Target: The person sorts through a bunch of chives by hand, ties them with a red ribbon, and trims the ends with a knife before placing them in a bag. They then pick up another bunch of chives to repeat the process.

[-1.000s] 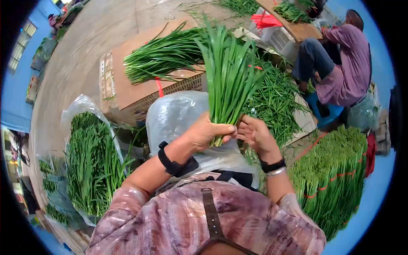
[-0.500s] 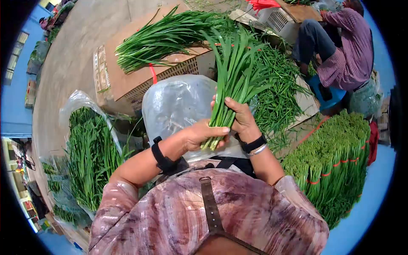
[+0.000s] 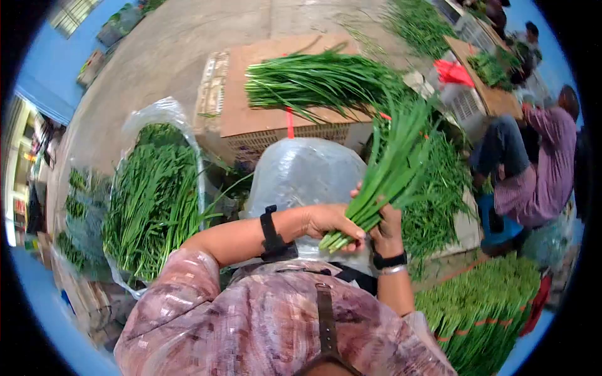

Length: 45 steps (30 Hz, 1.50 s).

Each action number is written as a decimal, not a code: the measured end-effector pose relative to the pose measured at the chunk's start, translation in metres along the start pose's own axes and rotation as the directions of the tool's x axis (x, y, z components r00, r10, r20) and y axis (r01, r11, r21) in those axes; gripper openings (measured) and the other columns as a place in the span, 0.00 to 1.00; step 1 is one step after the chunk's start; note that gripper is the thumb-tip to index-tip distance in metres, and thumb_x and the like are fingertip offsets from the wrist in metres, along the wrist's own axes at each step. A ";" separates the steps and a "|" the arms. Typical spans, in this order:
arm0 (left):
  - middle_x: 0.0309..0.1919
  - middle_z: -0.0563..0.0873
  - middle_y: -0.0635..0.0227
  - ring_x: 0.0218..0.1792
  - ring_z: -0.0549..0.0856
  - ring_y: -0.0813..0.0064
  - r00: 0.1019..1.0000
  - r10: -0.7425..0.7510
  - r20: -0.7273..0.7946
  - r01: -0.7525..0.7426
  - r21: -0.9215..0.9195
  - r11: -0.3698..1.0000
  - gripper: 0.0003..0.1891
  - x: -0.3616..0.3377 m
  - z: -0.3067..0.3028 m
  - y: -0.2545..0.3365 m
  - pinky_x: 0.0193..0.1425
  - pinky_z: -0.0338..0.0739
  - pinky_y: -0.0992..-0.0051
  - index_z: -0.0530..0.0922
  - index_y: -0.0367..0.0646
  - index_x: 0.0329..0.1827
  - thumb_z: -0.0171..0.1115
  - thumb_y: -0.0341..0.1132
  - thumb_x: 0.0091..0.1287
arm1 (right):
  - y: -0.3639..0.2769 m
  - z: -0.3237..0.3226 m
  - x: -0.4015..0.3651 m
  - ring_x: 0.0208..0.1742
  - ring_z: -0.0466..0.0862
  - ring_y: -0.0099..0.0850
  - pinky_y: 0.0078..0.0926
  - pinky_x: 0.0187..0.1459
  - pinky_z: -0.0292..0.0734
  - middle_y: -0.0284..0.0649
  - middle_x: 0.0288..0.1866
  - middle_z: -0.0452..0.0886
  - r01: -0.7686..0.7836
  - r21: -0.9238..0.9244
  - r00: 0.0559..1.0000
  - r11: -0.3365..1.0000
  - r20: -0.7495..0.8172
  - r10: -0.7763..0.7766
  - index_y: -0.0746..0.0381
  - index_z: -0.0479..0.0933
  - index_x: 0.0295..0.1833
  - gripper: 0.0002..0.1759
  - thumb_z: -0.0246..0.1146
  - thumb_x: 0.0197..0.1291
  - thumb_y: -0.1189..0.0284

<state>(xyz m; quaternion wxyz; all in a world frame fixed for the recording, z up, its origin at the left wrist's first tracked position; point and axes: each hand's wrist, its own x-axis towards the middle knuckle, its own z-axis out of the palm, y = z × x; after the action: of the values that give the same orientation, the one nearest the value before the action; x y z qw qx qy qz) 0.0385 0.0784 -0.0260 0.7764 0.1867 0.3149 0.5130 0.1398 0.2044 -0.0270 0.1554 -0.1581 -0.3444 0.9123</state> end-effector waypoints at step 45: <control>0.63 0.71 0.57 0.64 0.68 0.70 0.445 0.827 -0.343 0.072 0.934 0.349 0.35 -0.169 -0.147 0.299 0.68 0.60 0.70 0.65 0.36 0.66 0.41 0.59 0.70 | -0.042 0.157 0.268 0.33 0.80 0.41 0.39 0.31 0.75 0.43 0.29 0.76 0.573 -0.263 0.606 -0.776 0.773 0.185 0.62 0.69 0.38 0.07 0.55 0.51 0.77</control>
<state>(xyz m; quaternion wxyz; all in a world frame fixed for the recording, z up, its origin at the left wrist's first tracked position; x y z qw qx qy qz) -0.3110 0.0396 0.1003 0.1580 0.3725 0.7708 0.4922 -0.1569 0.2490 0.0645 0.1786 0.1601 -0.9665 -0.0918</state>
